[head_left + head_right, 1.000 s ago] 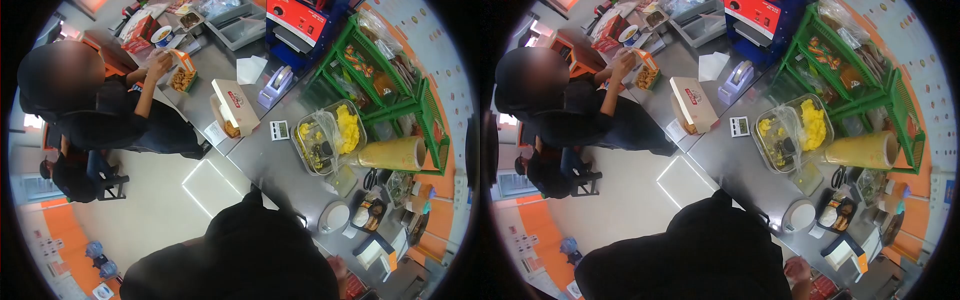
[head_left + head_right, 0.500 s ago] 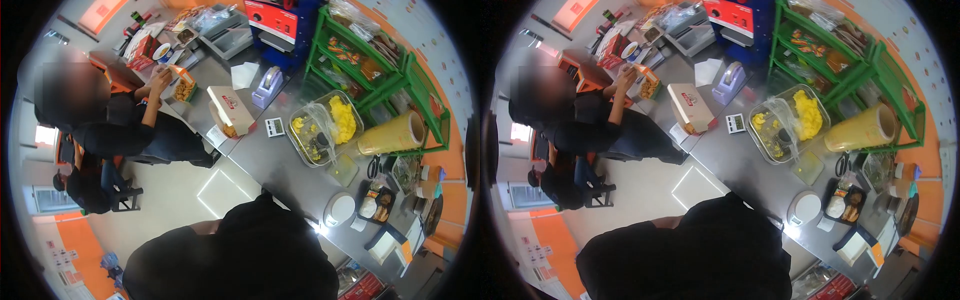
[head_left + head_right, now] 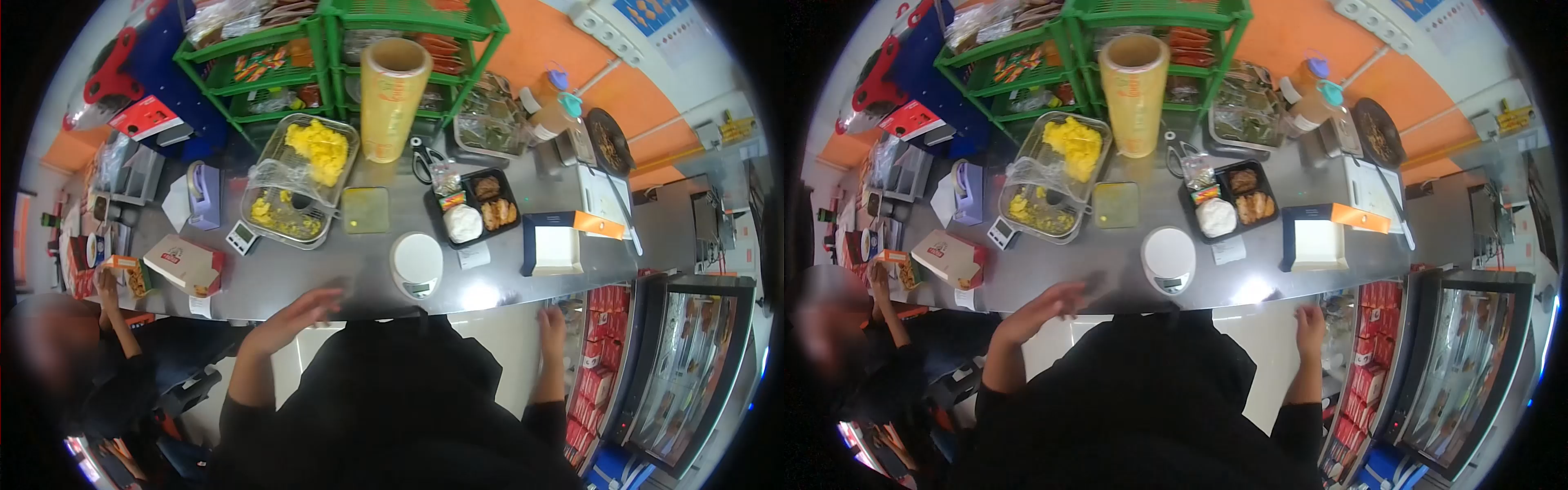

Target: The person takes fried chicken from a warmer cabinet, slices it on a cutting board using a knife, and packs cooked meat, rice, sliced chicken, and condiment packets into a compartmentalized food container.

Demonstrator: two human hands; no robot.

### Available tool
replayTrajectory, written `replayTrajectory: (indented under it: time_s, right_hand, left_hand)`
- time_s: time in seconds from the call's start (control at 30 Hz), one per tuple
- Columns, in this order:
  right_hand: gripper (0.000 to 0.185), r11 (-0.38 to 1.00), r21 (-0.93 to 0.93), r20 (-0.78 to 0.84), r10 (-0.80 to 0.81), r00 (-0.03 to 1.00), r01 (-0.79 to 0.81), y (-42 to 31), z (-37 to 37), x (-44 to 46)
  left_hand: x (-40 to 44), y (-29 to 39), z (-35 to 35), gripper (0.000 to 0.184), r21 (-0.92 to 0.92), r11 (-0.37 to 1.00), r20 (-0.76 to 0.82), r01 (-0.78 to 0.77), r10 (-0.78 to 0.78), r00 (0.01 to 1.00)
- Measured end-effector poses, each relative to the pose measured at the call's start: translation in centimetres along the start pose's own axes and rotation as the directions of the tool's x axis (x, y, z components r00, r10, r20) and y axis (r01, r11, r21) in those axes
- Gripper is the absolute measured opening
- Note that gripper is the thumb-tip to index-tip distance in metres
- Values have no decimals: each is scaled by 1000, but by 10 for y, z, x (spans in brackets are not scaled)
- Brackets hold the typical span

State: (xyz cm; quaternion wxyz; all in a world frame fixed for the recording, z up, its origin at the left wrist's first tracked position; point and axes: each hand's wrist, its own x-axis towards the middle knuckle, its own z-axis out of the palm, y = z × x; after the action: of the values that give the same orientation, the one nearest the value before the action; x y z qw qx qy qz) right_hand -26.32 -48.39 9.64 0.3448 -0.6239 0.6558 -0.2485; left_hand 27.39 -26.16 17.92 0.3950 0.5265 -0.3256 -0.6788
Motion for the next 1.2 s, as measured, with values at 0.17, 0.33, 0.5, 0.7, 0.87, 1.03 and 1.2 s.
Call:
replayTrajectory:
  time_s: [0.17,0.33,0.5,0.7,0.87,1.03,1.2]
  right_hand:
    - [39,887,-324,405,-186,895,331,-102,75,74]
    - [25,876,-387,316,-167,934,288,-95,108,132]
    - [16,861,-305,355,-294,888,407,-133,87,172]
    - [16,718,-311,332,-532,779,623,-122,128,234]
    - [18,877,-288,395,-257,882,385,-125,147,241]
    - [15,900,-124,258,-378,889,418,-132,130,220]
    - [18,909,-31,269,-394,879,417,-141,76,171]
  left_hand:
    - [134,14,89,39,199,976,-110,-85,108,988]
    - [226,2,129,40,349,937,-444,-29,192,875]
    - [290,-2,133,37,653,696,-657,299,323,681]
    - [323,5,140,27,507,735,-814,451,237,530]
    - [323,3,131,25,561,689,-779,459,252,575]
    - [305,27,132,21,610,677,-748,412,321,581]
    - [233,62,152,18,518,820,-697,243,240,675]
